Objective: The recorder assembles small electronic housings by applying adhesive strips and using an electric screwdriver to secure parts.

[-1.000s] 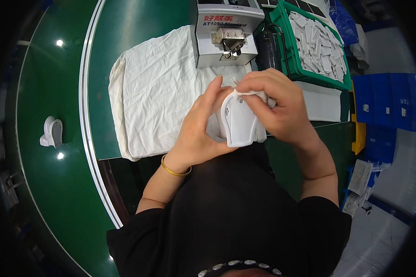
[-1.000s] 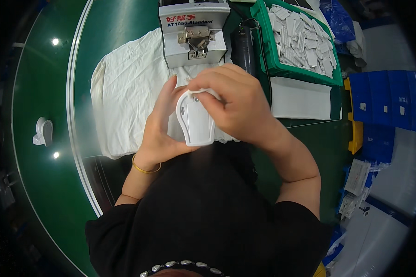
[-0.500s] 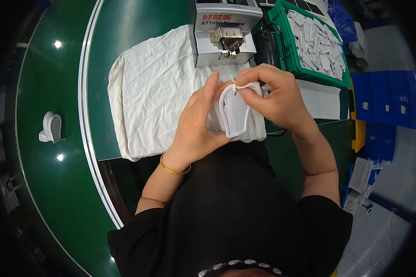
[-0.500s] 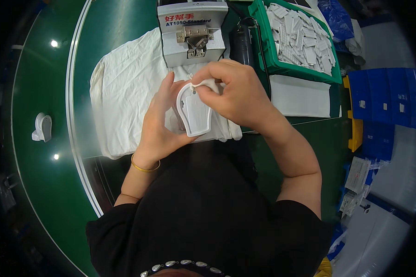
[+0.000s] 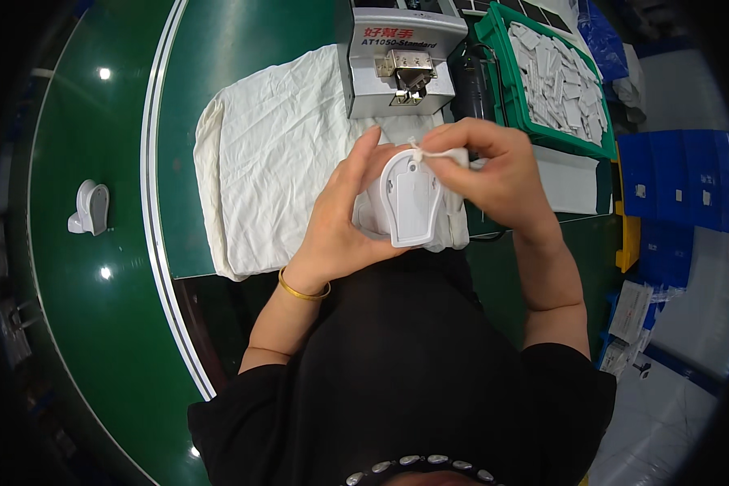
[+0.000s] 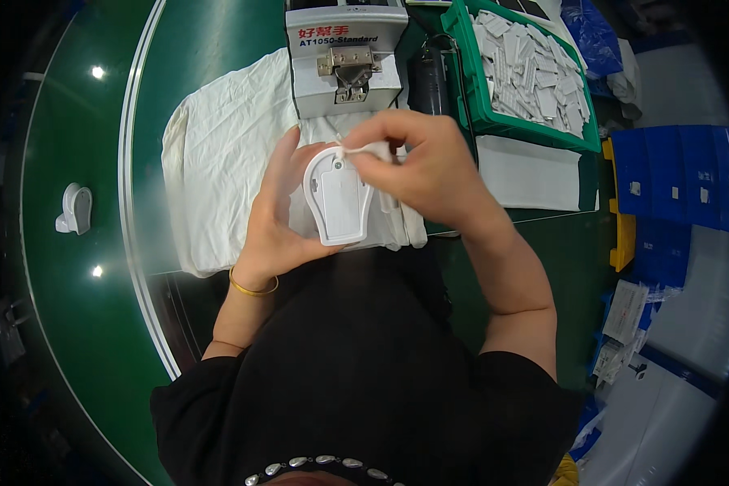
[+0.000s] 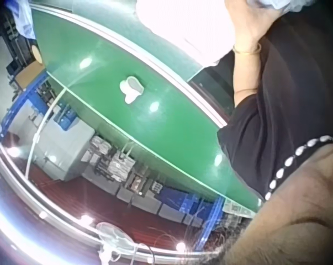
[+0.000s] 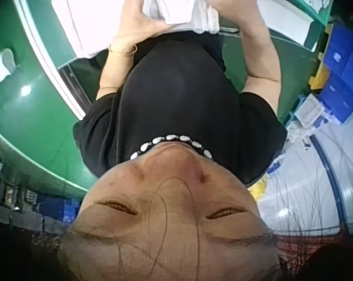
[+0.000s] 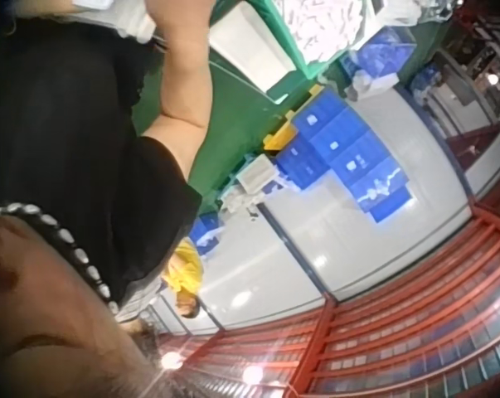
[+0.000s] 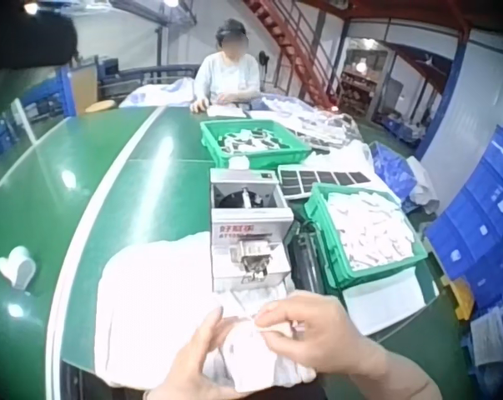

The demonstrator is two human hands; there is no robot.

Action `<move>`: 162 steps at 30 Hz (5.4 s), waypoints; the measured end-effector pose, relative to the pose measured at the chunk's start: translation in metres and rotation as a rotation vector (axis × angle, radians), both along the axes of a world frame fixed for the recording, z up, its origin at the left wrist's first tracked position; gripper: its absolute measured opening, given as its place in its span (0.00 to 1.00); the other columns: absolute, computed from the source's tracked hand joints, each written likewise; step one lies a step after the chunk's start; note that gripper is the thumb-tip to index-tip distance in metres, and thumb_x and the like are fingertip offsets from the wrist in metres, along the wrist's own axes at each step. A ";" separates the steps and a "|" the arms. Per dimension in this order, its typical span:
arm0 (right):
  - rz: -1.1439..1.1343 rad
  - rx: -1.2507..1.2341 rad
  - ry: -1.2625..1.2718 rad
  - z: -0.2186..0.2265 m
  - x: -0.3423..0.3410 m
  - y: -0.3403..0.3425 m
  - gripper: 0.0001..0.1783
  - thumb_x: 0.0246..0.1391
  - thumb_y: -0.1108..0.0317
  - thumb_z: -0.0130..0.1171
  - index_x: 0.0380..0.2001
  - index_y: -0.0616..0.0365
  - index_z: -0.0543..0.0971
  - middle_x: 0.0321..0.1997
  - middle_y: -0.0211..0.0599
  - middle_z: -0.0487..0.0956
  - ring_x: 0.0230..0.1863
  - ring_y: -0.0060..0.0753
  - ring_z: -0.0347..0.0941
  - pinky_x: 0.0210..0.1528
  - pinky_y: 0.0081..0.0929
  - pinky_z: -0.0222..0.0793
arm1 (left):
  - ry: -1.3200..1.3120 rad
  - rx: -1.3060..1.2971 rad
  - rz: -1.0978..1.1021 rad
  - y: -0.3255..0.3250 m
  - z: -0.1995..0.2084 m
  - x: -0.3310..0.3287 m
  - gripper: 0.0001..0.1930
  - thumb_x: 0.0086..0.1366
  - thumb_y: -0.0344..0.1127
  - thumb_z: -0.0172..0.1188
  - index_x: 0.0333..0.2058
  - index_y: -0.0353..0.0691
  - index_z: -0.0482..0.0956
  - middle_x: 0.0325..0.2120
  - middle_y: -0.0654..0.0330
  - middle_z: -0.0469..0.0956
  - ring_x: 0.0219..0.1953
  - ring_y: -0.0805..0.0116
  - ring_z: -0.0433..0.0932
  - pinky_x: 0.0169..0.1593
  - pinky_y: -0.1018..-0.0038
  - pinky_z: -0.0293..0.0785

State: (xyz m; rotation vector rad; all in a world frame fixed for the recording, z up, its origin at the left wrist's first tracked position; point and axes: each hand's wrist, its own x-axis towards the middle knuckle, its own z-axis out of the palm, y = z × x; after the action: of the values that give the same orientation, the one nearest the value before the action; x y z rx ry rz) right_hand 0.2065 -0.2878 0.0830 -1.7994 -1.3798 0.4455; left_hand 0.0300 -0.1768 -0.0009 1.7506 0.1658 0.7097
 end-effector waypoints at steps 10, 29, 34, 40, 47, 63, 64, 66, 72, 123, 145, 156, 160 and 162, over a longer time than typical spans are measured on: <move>-0.396 0.038 -0.171 -0.019 0.099 0.021 0.18 0.53 0.66 0.66 0.46 0.61 0.81 0.39 0.33 0.82 0.39 0.21 0.74 0.42 0.21 0.70 | -0.162 -0.202 -0.046 0.003 0.004 0.003 0.66 0.37 0.33 0.81 0.71 0.41 0.43 0.59 0.50 0.70 0.63 0.57 0.69 0.67 0.63 0.59; 0.250 0.227 -0.266 -0.025 -0.007 0.011 0.37 0.36 0.81 0.69 0.56 0.57 0.74 0.62 0.48 0.71 0.60 0.45 0.70 0.57 0.34 0.69 | -0.396 -1.194 -0.263 0.001 0.001 0.002 0.44 0.60 0.47 0.67 0.69 0.40 0.53 0.58 0.51 0.70 0.59 0.58 0.72 0.62 0.62 0.69; 0.196 0.232 -0.318 -0.038 -0.026 0.022 0.36 0.33 0.70 0.74 0.52 0.60 0.76 0.57 0.50 0.74 0.55 0.48 0.73 0.56 0.34 0.71 | -0.245 -1.435 -0.310 0.012 0.006 -0.006 0.35 0.70 0.64 0.41 0.62 0.40 0.64 0.54 0.52 0.74 0.54 0.56 0.76 0.54 0.64 0.76; 0.115 -0.026 0.126 -0.033 -0.028 0.030 0.35 0.34 0.64 0.74 0.50 0.63 0.76 0.44 0.39 0.80 0.45 0.31 0.77 0.50 0.27 0.71 | 0.173 -0.155 0.300 0.057 0.014 -0.054 0.37 0.61 0.32 0.65 0.67 0.38 0.58 0.51 0.54 0.74 0.45 0.63 0.76 0.46 0.73 0.73; 0.277 -0.152 0.257 -0.032 -0.027 0.046 0.37 0.36 0.64 0.76 0.53 0.61 0.76 0.43 0.34 0.81 0.40 0.24 0.73 0.45 0.24 0.69 | 0.289 -0.115 -0.059 0.094 0.047 -0.055 0.38 0.50 0.28 0.75 0.60 0.40 0.67 0.47 0.62 0.76 0.50 0.69 0.75 0.56 0.71 0.71; 0.108 -0.096 0.221 -0.023 0.024 0.000 0.26 0.43 0.75 0.71 0.49 0.63 0.79 0.43 0.41 0.83 0.44 0.32 0.79 0.48 0.28 0.73 | 0.352 0.185 0.928 0.378 -0.027 0.169 0.40 0.44 0.38 0.77 0.56 0.35 0.67 0.50 0.45 0.76 0.49 0.56 0.79 0.55 0.67 0.73; 0.053 -0.105 0.202 -0.021 0.026 -0.003 0.25 0.43 0.76 0.69 0.49 0.63 0.79 0.43 0.41 0.83 0.43 0.31 0.79 0.48 0.27 0.73 | 0.384 0.250 0.961 0.382 -0.028 0.167 0.41 0.44 0.38 0.76 0.57 0.35 0.67 0.51 0.44 0.75 0.53 0.53 0.77 0.57 0.66 0.72; -0.029 -0.112 0.225 -0.024 0.029 -0.011 0.24 0.44 0.78 0.67 0.49 0.63 0.79 0.43 0.41 0.83 0.42 0.29 0.78 0.48 0.26 0.72 | 0.528 0.409 0.953 0.392 -0.020 0.139 0.42 0.45 0.39 0.76 0.58 0.36 0.66 0.52 0.44 0.75 0.54 0.51 0.76 0.58 0.64 0.72; -0.079 -0.129 0.280 -0.035 0.035 -0.034 0.21 0.47 0.80 0.64 0.48 0.65 0.79 0.40 0.40 0.83 0.41 0.27 0.77 0.47 0.25 0.72 | 1.387 0.791 0.982 0.387 0.051 -0.053 0.45 0.42 0.41 0.77 0.61 0.48 0.66 0.56 0.48 0.72 0.60 0.47 0.70 0.57 0.51 0.71; -0.648 -0.130 -0.295 -0.048 0.043 -0.020 0.29 0.51 0.58 0.68 0.52 0.65 0.76 0.43 0.42 0.81 0.42 0.36 0.79 0.48 0.31 0.73 | -0.013 -0.051 0.007 -0.020 0.007 -0.003 0.63 0.38 0.31 0.80 0.69 0.39 0.44 0.56 0.50 0.70 0.60 0.52 0.69 0.64 0.63 0.64; 0.093 0.557 0.598 0.030 0.073 0.020 0.27 0.57 0.77 0.52 0.60 0.60 0.63 0.41 0.41 0.72 0.39 0.34 0.75 0.46 0.35 0.71 | 0.039 0.073 0.037 -0.041 -0.016 -0.001 0.61 0.36 0.44 0.83 0.66 0.33 0.54 0.56 0.49 0.71 0.58 0.50 0.72 0.59 0.63 0.70; -0.101 0.648 0.232 0.033 0.039 0.100 0.13 0.49 0.79 0.64 0.40 0.64 0.76 0.28 0.33 0.78 0.27 0.24 0.75 0.33 0.22 0.70 | 0.199 0.143 -0.013 -0.040 -0.026 -0.011 0.61 0.35 0.47 0.84 0.65 0.34 0.55 0.56 0.48 0.69 0.57 0.51 0.72 0.60 0.63 0.69; 0.194 0.551 0.622 0.047 0.025 0.087 0.35 0.49 0.80 0.64 0.60 0.59 0.63 0.36 0.31 0.76 0.34 0.22 0.74 0.38 0.20 0.69 | 0.135 0.212 -0.013 -0.042 -0.034 -0.014 0.59 0.36 0.48 0.83 0.64 0.35 0.58 0.56 0.48 0.70 0.57 0.49 0.72 0.58 0.64 0.70; 0.101 0.487 0.515 0.054 0.028 0.083 0.35 0.48 0.80 0.64 0.59 0.61 0.63 0.35 0.32 0.76 0.34 0.24 0.74 0.39 0.21 0.69 | 0.108 0.301 -0.022 -0.043 -0.033 -0.013 0.57 0.36 0.46 0.83 0.64 0.36 0.58 0.56 0.48 0.70 0.57 0.49 0.72 0.56 0.63 0.72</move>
State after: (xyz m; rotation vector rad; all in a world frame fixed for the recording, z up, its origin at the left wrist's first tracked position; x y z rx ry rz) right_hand 0.2346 -0.2048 0.1370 -1.1234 -1.0952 0.5270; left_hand 0.0167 -0.2197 -0.0334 2.0774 0.1169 0.6487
